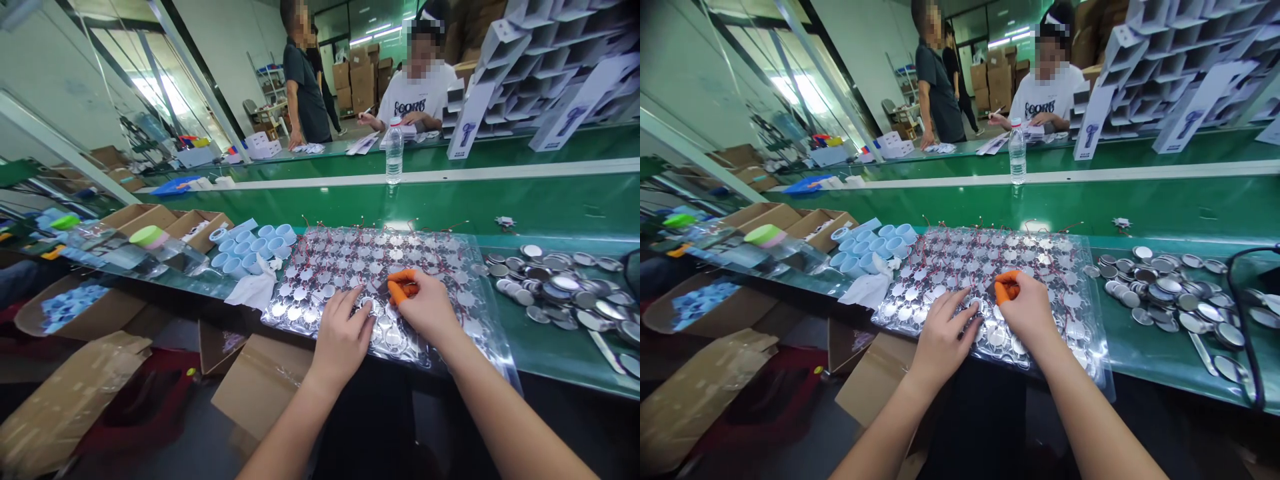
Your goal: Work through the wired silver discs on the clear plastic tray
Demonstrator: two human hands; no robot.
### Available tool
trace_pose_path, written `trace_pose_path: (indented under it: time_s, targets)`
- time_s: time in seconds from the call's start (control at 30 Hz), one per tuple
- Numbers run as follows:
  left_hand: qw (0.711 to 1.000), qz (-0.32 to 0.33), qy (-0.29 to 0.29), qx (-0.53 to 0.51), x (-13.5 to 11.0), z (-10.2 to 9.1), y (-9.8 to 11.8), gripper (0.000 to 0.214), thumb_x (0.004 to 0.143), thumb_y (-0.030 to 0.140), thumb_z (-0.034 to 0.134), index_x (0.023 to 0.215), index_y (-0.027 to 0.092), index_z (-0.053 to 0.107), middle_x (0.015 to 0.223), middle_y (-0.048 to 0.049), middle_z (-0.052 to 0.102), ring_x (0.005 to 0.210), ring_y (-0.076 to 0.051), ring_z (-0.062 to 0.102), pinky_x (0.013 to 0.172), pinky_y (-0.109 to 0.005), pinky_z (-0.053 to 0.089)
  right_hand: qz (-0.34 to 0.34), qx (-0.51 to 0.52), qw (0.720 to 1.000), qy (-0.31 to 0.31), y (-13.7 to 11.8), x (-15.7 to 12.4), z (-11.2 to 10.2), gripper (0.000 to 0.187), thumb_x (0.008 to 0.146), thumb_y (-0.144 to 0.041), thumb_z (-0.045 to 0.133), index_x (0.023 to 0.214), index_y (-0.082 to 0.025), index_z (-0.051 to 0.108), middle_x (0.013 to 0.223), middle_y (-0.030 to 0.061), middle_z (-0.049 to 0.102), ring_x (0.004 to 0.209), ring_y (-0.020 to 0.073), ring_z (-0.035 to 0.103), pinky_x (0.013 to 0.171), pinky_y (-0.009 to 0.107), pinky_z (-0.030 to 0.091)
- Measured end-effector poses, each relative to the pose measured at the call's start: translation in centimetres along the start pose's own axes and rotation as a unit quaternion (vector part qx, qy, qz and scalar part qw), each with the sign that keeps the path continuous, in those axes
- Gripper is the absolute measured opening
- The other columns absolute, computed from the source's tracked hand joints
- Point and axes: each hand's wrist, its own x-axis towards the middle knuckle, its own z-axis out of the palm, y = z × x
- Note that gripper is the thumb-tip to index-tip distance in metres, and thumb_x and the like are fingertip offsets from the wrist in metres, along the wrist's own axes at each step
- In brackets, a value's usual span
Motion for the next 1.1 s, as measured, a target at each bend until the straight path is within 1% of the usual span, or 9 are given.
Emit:
trace_pose_path:
  time_s: [0.1,0.23,0.37,0.57,0.7,0.8,0.87,0.97,1.1]
  targets:
    - [0.999,0.003,-0.024,-0.023,0.5,-0.3,-0.4,0.03,0.087,0.017,0.062,0.115,0.025,0.065,0.124,-0.0094,0.067,0.116,-0.029,0.06,0.111,-0.057,0.036,0.004,0.024,0.998,0.065,-0.4,0.0,-0.7,0.026,0.078,-0.034,0.067,0.098,-0.017,0.07,0.072,0.0074,0.072,0.061,0.0216,0.069,0.054,0.031,0.052]
    - [0.995,-0.028,-0.078,-0.056,2.7,-1.3,-1.0,0.046,0.079,0.018,0.069,0.123,0.024,0.06,0.115,-0.0091,0.069,0.105,-0.028,0.064,0.1,-0.05,0.047,0.026,0.105,0.988,0.107,-1.2,-0.1,-2.3,0.032,0.076,-0.04,0.071,0.1,-0.018,0.069,0.078,0.0089,0.073,0.061,0.0221,0.07,0.049,0.029,0.05]
    - [0.985,-0.044,-0.121,-0.116,9.6,-0.6,-2.4,0.048,0.075,0.024,0.073,0.121,0.024,0.061,0.108,-0.0068,0.07,0.099,-0.025,0.066,0.091,-0.042,0.052,0.041,0.209,0.963,0.162,-1.9,-0.1,-4.2,0.039,0.073,-0.044,0.076,0.1,-0.017,0.068,0.073,0.0076,0.071,0.059,0.0214,0.069,0.044,0.027,0.048]
    - [0.982,-0.061,-0.109,-0.141,25.3,7.1,-3.3,0.044,0.074,0.021,0.075,0.115,0.014,0.062,0.105,-0.0105,0.071,0.097,-0.021,0.066,0.093,-0.034,0.05,0.039,0.312,0.926,0.208,-1.6,0.6,-5.7,0.043,0.069,-0.046,0.08,0.097,-0.015,0.066,0.074,0.0064,0.07,0.055,0.018,0.067,0.04,0.024,0.044]
    - [0.981,-0.076,-0.138,-0.11,30.3,12.1,-3.0,0.046,0.069,0.018,0.079,0.111,0.009,0.064,0.108,-0.0161,0.071,0.094,-0.022,0.067,0.089,-0.034,0.052,0.039,0.329,0.919,0.214,-1.3,1.0,-5.5,0.044,0.069,-0.048,0.079,0.096,-0.016,0.066,0.075,0.0061,0.069,0.054,0.0178,0.067,0.038,0.024,0.044]
    - [0.981,-0.08,-0.155,-0.084,30.2,12.5,-3.4,0.042,0.067,0.019,0.08,0.106,0.01,0.068,0.108,-0.0164,0.072,0.097,-0.026,0.067,0.09,-0.036,0.052,0.043,0.333,0.919,0.206,-1.6,1.0,-5.5,0.042,0.071,-0.047,0.078,0.097,-0.016,0.066,0.072,0.0058,0.069,0.054,0.018,0.066,0.039,0.025,0.044]
    - [0.983,-0.076,-0.153,-0.072,28.8,10.6,-4.2,0.038,0.073,0.023,0.076,0.108,0.013,0.069,0.112,-0.0153,0.071,0.103,-0.027,0.066,0.094,-0.038,0.051,0.046,0.338,0.92,0.193,-1.9,0.7,-5.6,0.04,0.072,-0.046,0.077,0.097,-0.016,0.066,0.071,0.0053,0.069,0.054,0.0181,0.066,0.039,0.025,0.044]
    - [0.984,-0.063,-0.156,-0.063,24.2,5.2,-5.7,0.033,0.081,0.028,0.067,0.112,0.017,0.07,0.114,-0.0114,0.071,0.102,-0.026,0.067,0.098,-0.039,0.049,0.049,0.344,0.92,0.184,-2.4,0.3,-5.7,0.038,0.072,-0.043,0.077,0.096,-0.016,0.066,0.071,0.0053,0.069,0.054,0.0177,0.066,0.04,0.025,0.044]
    - [0.977,-0.038,-0.205,-0.052,14.8,-2.9,-6.6,0.035,0.085,0.032,0.062,0.119,0.023,0.068,0.118,-0.0078,0.071,0.106,-0.025,0.066,0.099,-0.042,0.05,0.052,0.337,0.923,0.179,-2.5,-0.1,-5.4,0.037,0.071,-0.04,0.077,0.097,-0.016,0.067,0.072,0.006,0.07,0.055,0.0178,0.066,0.04,0.024,0.045]
